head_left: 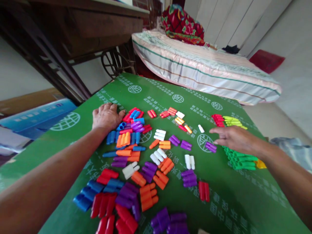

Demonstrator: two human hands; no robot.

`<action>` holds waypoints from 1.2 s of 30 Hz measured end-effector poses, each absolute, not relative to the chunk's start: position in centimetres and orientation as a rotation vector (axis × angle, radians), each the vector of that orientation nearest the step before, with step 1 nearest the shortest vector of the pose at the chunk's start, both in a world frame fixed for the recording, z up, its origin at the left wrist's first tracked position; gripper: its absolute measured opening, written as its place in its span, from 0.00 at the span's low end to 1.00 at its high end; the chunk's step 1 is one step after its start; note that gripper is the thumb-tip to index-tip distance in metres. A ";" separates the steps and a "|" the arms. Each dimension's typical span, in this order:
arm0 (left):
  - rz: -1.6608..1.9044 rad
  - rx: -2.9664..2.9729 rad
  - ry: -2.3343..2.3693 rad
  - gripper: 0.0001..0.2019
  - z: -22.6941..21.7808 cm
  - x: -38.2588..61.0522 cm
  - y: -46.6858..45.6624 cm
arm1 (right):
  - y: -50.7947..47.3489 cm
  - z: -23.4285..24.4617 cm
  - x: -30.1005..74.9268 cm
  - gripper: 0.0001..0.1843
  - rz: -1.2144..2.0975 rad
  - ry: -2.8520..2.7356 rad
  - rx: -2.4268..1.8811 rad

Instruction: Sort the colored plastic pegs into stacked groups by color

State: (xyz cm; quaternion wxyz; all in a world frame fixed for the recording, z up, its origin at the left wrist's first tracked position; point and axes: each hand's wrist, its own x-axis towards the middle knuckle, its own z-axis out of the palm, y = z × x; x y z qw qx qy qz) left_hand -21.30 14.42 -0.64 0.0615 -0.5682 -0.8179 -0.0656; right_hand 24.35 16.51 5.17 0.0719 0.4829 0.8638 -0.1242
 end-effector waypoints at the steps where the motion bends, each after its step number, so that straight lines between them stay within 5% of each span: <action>1: -0.201 -1.720 -2.474 0.31 -0.7 -21.3 14.4 | 15.2 5.3 23.6 0.22 -0.461 2.596 1.394; 7: -0.224 -1.707 -2.486 0.33 -0.8 -21.2 14.5 | 8.5 5.6 19.9 0.06 -0.543 2.570 1.141; 15: -0.209 -1.733 -2.489 0.33 -0.6 -21.5 14.6 | 3.4 3.3 19.2 0.19 -0.281 2.315 1.361; 30: -0.139 -1.702 -2.523 0.32 0.1 -21.4 14.7 | 2.2 3.2 19.3 0.07 -0.427 2.409 1.261; 36: -0.129 -1.709 -2.500 0.32 0.0 -21.6 14.8 | 8.3 5.8 22.5 0.10 -0.117 2.456 1.405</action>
